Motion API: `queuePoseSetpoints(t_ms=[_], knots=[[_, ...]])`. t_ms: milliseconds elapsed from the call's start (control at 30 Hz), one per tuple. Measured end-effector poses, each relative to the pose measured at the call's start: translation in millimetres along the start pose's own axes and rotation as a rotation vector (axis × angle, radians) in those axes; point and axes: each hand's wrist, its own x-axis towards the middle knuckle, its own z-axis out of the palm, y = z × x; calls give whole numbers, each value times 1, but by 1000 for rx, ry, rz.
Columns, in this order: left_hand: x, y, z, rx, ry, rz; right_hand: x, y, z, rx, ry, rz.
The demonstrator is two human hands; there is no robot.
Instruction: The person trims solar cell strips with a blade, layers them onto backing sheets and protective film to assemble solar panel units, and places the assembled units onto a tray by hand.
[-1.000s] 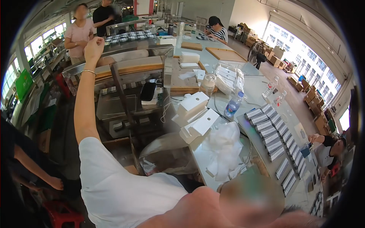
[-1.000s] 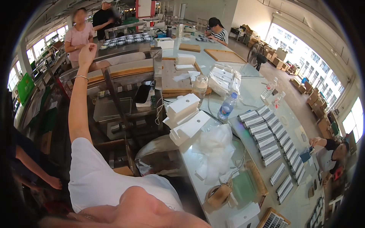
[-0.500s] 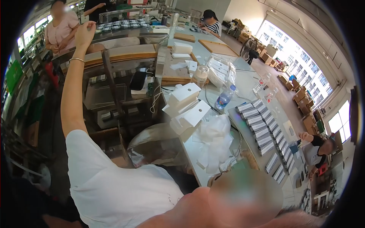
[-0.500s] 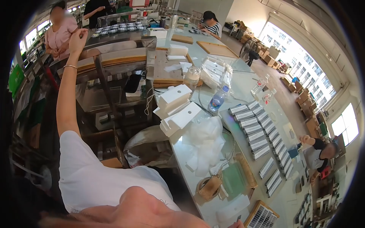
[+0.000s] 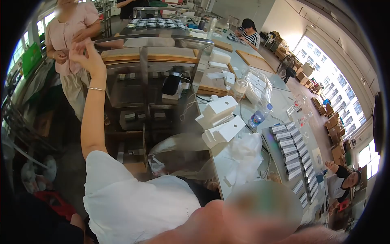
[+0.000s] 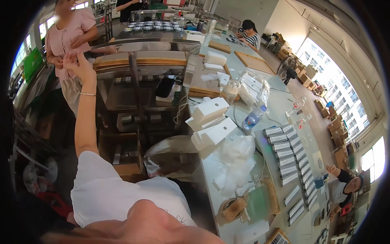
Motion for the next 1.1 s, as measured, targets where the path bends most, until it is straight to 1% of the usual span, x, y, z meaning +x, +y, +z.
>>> queuePoseSetpoints(t_ms=[67, 100, 167, 200, 233, 300, 333, 367, 433, 467, 500, 567, 600, 633, 700, 767, 833, 867, 900, 967, 1000, 1067, 1100], knots=[[7, -19, -27, -111, 131, -138, 5, -13, 1, 21, -2, -16], [12, -23, -39, -102, 134, -131, 7, -19, 0, 31, -5, -24], [23, -32, -60, -360, 260, -393, 4, -22, 4, 40, -9, -37], [29, -40, -68, -381, 223, -417, 4, -24, 5, 44, -10, -39], [30, -49, -73, -379, 228, -411, 4, -27, 5, 52, -8, -42], [29, -60, -82, -155, 53, -280, 4, -31, 6, 59, -6, -54], [27, -46, -78, 12, 36, -145, 3, -33, 5, 61, -5, -57], [26, -38, -78, 11, 37, -151, 3, -35, 4, 60, -1, -63], [28, -23, -77, 17, -57, 34, 2, -39, 2, 63, 5, -68], [28, -15, -72, -113, 9, -3, 1, -40, 1, 67, 7, -68], [30, -23, -76, -113, 10, -5, 0, -43, 0, 69, 15, -74], [34, -44, -84, -242, 22, -86, 0, -44, -2, 71, 17, -80], [28, -26, -79, -230, 73, -72, 0, -43, -4, 68, 23, -79], [24, -15, -77, -233, 72, -75, -1, -44, -5, 68, 25, -78], [17, 1, -78, -323, 130, -98, -2, -44, -5, 62, 27, -83], [9, 16, -84, -269, 144, -81, -1, -44, -5, 58, 22, -88], [-5, 34, -87, -516, 175, -119, 1, -44, -6, 53, 17, -95], [-12, 37, -92, -563, 163, -162, 1, -45, -5, 54, 21, -101], [-18, 46, -96, -560, 166, -161, 2, -45, -5, 52, 23, -102], [-37, 68, -101, -744, 80, -351, 2, -46, -5, 53, 28, -112], [-52, 81, -100, -750, 74, -365, 3, -49, -6, 60, 29, -107], [-86, 112, -95, -824, -166, -456, 3, -57, -8, 110, 26, -84], [-99, 128, -88, -835, -312, -374, 1, -59, -7, 156, 32, -80]])
